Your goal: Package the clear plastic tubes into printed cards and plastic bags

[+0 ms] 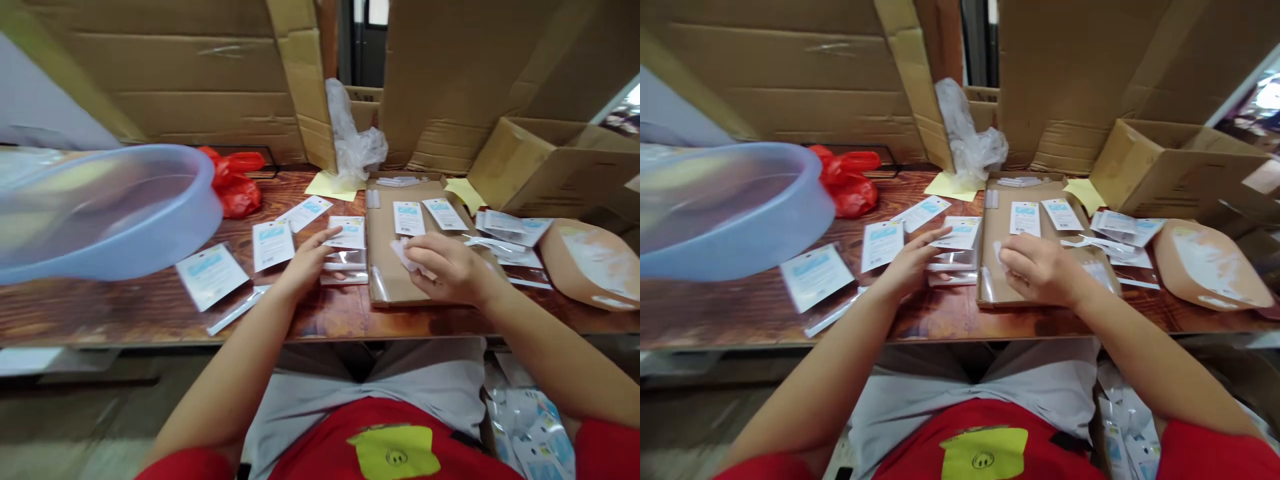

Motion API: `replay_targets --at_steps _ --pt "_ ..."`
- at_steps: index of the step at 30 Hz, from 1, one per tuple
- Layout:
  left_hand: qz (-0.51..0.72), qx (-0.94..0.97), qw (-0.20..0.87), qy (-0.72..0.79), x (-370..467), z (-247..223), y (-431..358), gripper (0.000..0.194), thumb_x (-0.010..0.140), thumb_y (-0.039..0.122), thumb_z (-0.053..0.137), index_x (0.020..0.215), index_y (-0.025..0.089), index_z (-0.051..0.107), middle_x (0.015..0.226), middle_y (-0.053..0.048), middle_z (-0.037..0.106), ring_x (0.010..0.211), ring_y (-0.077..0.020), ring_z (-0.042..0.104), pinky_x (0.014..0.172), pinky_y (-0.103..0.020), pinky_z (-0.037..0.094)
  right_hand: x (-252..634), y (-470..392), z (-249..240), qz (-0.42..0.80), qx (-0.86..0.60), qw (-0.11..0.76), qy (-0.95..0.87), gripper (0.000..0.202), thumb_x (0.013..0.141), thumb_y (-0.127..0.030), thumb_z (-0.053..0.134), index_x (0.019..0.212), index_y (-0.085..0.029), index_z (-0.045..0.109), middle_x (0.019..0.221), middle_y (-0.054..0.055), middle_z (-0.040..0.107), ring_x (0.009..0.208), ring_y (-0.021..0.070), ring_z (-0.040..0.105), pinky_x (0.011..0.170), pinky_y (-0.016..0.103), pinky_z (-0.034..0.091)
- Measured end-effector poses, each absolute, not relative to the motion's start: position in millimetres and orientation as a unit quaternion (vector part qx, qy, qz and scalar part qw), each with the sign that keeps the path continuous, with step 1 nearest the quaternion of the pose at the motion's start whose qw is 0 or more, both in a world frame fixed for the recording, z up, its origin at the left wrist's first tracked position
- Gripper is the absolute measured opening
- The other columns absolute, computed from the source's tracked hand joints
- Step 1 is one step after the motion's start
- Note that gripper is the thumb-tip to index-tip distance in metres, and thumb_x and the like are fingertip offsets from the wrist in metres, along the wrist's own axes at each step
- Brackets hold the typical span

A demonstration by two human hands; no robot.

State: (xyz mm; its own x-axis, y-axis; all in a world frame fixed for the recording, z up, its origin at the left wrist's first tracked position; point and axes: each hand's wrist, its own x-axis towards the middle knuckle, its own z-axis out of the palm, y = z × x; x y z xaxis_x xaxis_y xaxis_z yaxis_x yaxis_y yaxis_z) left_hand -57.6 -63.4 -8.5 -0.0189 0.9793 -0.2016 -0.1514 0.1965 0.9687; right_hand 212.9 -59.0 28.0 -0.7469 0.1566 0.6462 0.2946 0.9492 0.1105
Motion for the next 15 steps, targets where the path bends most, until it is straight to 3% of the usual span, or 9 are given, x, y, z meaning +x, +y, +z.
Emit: replay_targets --at_steps 3,7,12,15 --pt "0.494 0.387 0.591 0.506 -58 -10 -64 0.067 0.075 0.012 0.056 0.142 0.016 0.058 0.098 -0.009 0.071 0.058 -0.0127 0.062 0.045 -0.026 0.056 168 -68 26 -0.082 -0.053 0.378 -0.921 0.023 0.093 -0.007 0.054 0.114 -0.016 0.053 0.102 0.011 0.066 0.09 0.0194 0.061 0.077 0.03 0.053" --pt "0.502 0.386 0.605 0.484 -62 -14 -65 0.065 0.078 0.014 0.056 0.143 0.016 0.055 0.084 -0.004 0.069 0.049 -0.0093 0.056 0.041 -0.022 0.052 135 -60 17 -0.089 -0.033 0.327 -0.94 0.013 0.098 -0.009 0.046 0.106 -0.015 0.055 0.093 0.01 0.066 0.08 0.0189 0.056 0.071 0.03 0.049" --pt "0.475 0.396 0.639 0.458 -64 -17 -63 0.073 0.077 0.013 0.05 0.149 0.015 0.045 0.074 -0.002 0.067 0.051 -0.0149 0.065 0.042 -0.023 0.052 121 -37 2 -0.129 -0.097 0.252 -0.954 0.024 0.102 -0.013 0.037 0.094 -0.015 0.06 0.086 0.01 0.063 0.078 0.0202 0.053 0.072 0.032 0.046" --pt "0.478 0.395 0.646 0.447 -64 -18 -63 0.073 0.077 0.015 0.052 0.149 0.017 0.043 0.077 -0.003 0.068 0.053 -0.0162 0.067 0.045 -0.025 0.053 116 -28 0 -0.088 -0.121 0.257 -0.955 0.022 0.102 -0.019 0.043 0.099 -0.013 0.063 0.098 0.015 0.064 0.09 0.0241 0.058 0.08 0.037 0.05"
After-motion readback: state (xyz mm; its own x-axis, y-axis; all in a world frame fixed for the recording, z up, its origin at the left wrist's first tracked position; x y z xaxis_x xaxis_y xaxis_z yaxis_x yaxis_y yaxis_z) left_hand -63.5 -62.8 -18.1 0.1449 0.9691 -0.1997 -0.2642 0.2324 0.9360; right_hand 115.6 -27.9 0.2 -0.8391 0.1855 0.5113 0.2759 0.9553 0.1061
